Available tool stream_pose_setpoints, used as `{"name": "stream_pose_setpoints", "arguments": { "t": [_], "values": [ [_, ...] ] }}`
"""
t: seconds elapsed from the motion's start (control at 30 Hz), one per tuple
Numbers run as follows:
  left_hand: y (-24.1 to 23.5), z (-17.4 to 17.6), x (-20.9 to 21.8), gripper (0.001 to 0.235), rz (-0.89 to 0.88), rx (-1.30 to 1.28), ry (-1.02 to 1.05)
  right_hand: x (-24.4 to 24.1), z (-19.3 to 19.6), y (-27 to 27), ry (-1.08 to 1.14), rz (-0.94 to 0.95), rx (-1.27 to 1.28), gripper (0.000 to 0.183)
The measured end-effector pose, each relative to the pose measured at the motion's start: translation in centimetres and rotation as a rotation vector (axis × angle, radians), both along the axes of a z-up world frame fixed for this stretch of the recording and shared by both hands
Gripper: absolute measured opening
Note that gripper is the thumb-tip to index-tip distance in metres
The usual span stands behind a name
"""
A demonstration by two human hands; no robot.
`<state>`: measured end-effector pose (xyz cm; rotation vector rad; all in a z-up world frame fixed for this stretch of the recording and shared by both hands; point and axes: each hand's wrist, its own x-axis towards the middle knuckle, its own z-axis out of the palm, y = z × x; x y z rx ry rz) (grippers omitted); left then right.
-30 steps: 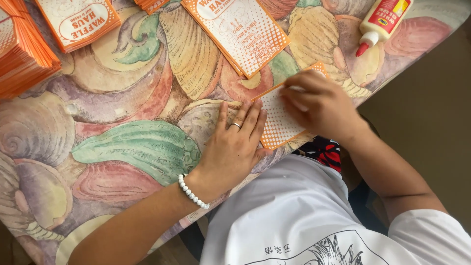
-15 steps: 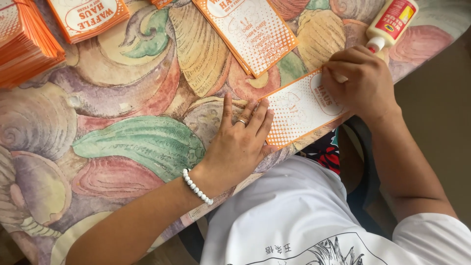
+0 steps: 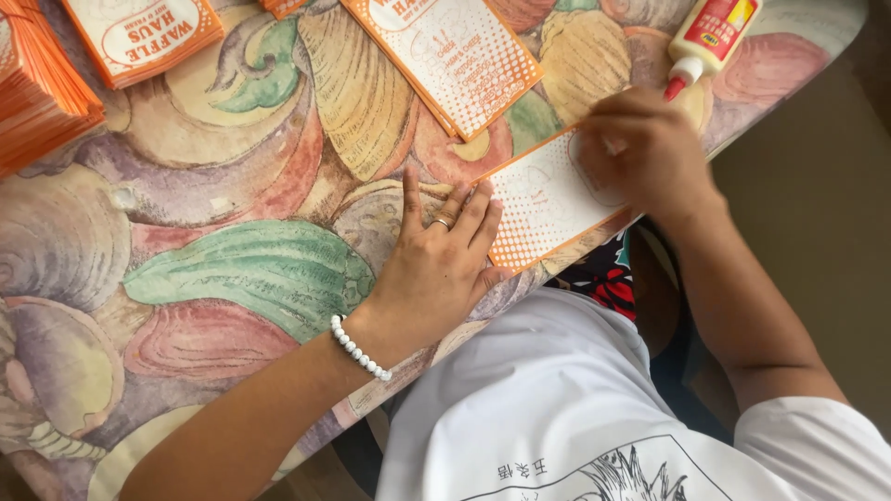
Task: Applying glue to paper inserts and folding them to assemble paper bags
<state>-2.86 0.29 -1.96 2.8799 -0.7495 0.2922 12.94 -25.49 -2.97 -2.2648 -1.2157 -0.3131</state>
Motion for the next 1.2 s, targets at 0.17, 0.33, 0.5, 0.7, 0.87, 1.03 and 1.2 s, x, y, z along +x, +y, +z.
{"name": "stream_pose_setpoints", "arguments": {
  "t": [0.17, 0.33, 0.5, 0.7, 0.87, 1.03, 1.2],
  "values": [
    [-0.1, 0.1, 0.2, 0.06, 0.008, -0.042, -0.005, -0.8, 2.2, -3.0, 1.064, -0.273, 0.844, 0.022],
    [0.0, -0.1, 0.4, 0.06, 0.037, -0.039, 0.034, -1.9, 2.9, -5.1, 1.659, 0.166, 1.329, 0.055],
    [0.1, -0.2, 0.6, 0.059, 0.03, -0.058, 0.031, -2.7, 2.5, -5.2, 1.585, 0.058, 1.353, 0.048],
    [0.2, 0.2, 0.6, 0.058, 0.024, -0.073, 0.044, -2.0, -1.3, -6.8, 1.358, -0.063, 1.317, 0.031],
    [0.1, 0.2, 0.6, 0.059, 0.031, -0.061, 0.055, -2.9, 1.2, -2.6, 0.923, -0.181, 1.067, 0.007],
    [-0.8, 0.7, -0.7, 0.064, 0.044, -0.2, 0.128, -6.3, 2.1, -2.7, 0.733, -0.495, 0.932, 0.019],
    [-3.0, 1.2, -2.8, 0.064, -0.008, -0.425, 0.24, -11.0, -3.7, -7.1, 0.889, -0.496, 0.419, 0.039]
  ]
}}
